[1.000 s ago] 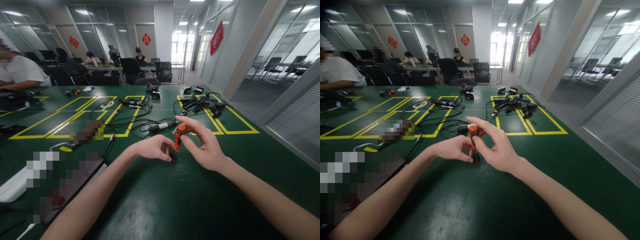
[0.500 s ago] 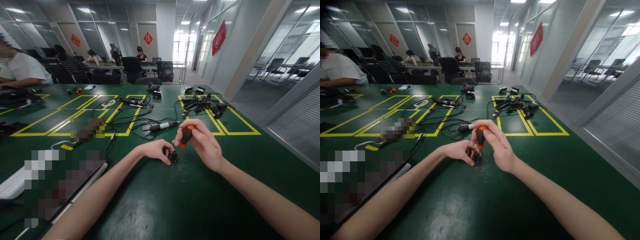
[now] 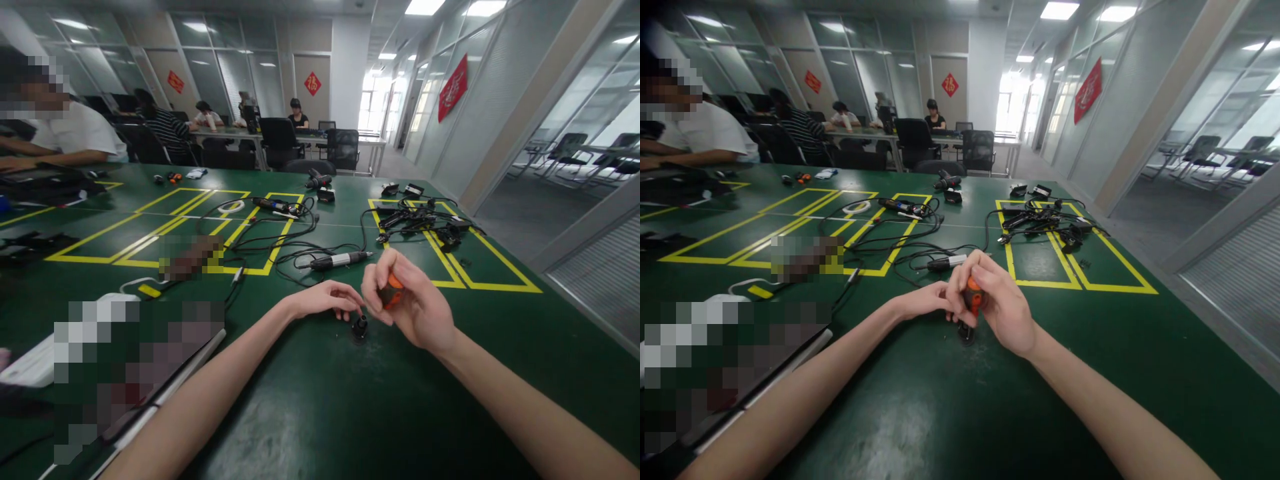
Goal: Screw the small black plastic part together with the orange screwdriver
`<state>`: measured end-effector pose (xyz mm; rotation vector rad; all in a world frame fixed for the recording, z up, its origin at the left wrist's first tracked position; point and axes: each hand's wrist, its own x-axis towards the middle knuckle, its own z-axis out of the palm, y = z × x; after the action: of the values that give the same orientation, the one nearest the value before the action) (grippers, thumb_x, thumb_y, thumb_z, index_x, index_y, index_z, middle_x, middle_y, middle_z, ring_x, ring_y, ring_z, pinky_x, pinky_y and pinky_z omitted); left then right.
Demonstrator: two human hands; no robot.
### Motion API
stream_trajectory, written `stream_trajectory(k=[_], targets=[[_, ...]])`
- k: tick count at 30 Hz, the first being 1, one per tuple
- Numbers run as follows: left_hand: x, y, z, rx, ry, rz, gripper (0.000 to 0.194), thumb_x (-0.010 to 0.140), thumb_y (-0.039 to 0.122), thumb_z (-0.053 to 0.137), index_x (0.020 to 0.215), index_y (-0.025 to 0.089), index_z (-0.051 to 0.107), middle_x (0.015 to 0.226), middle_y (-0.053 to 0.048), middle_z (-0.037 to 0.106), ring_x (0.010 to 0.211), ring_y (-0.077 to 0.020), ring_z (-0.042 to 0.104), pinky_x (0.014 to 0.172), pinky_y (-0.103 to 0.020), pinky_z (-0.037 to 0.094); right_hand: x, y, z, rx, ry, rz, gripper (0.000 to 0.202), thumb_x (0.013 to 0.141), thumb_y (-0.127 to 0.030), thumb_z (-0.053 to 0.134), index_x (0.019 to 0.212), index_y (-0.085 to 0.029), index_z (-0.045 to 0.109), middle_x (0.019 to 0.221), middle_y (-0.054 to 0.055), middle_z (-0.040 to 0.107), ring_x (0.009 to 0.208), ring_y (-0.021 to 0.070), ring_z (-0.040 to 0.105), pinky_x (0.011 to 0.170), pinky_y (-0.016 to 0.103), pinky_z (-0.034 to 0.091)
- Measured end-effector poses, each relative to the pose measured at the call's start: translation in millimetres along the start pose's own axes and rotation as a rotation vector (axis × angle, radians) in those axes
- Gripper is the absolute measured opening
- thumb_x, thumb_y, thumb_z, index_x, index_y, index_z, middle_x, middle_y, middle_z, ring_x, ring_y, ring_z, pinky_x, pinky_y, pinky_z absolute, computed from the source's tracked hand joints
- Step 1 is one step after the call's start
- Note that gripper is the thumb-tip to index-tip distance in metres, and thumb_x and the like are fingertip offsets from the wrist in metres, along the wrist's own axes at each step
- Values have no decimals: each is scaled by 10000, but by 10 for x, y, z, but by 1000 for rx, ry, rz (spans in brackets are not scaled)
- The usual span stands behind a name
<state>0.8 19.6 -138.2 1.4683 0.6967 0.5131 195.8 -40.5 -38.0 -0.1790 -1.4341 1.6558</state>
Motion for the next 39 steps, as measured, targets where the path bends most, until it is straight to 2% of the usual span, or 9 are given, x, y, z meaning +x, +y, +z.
stream_trajectory(k=[2, 7, 11, 14, 20, 24, 30, 36, 39], targets=[[35, -27, 61, 44, 116, -3, 207, 827, 301, 759, 934, 124, 750, 798, -31, 736, 635, -105, 633, 601, -223, 522, 38, -28, 3, -2, 14, 20, 369, 1043, -290, 381, 747, -173, 567, 698, -1, 518, 505, 108, 430, 508, 266, 328], [73, -61, 176, 78, 296, 33, 225, 835, 336, 737, 869, 117, 702, 637, 15, 645, 531, -88, 571, 467, -181, 456, 49, -48, -6, 164, 49, 127, 375, 1009, -385, 389, 727, -192, 545, 517, -73, 310, 460, 99, 206, 467, 240, 200], [58, -51, 186, 71, 305, 33, 209, 828, 326, 724, 856, 122, 691, 610, 24, 622, 515, -84, 562, 460, -178, 459, 45, -25, -43, 180, 23, 95, 217, 944, -371, 469, 824, -212, 554, 542, -66, 387, 454, 102, 234, 464, 233, 216], [48, -42, 184, 69, 300, 52, 237, 814, 351, 726, 848, 119, 693, 624, 17, 623, 533, -91, 569, 461, -181, 463, 63, -27, -72, 107, 2, 83, 319, 986, -301, 429, 719, -185, 561, 622, -19, 477, 469, 104, 342, 470, 251, 269], [47, -27, 199, 59, 305, 50, 278, 796, 391, 731, 825, 118, 686, 606, 19, 607, 521, -93, 551, 449, -184, 452, 43, -41, -71, 200, -16, 118, 350, 977, -397, 411, 730, -193, 550, 511, -72, 319, 451, 101, 210, 466, 244, 208], [50, -37, 205, 58, 322, 42, 222, 788, 341, 725, 782, 125, 674, 622, 16, 619, 525, -90, 557, 450, -181, 455, 32, -44, -61, 220, -39, 133, 199, 919, -369, 483, 822, -209, 550, 532, -73, 373, 450, 102, 214, 466, 237, 210], [48, -61, 204, 68, 341, 39, 141, 808, 260, 692, 803, 119, 685, 621, 20, 614, 499, -76, 537, 424, -167, 440, 40, -20, -57, 117, -56, 127, 445, 1024, -320, 377, 637, -176, 543, 544, -29, 404, 471, 111, 320, 469, 259, 254], [61, -75, 179, 81, 337, 49, 153, 804, 277, 706, 788, 128, 672, 638, 18, 627, 501, -76, 553, 432, -171, 465, 50, -23, -68, 203, -64, 121, 208, 913, -390, 493, 810, -212, 525, 513, -81, 361, 437, 97, 219, 471, 244, 229], [70, -102, 160, 92, 341, 60, 177, 805, 300, 720, 784, 130, 675, 628, 16, 634, 488, -79, 553, 423, -177, 462, 95, -39, -97, 140, -35, 116, 297, 960, -338, 454, 716, -192, 538, 579, -34, 445, 454, 99, 309, 460, 244, 242]])
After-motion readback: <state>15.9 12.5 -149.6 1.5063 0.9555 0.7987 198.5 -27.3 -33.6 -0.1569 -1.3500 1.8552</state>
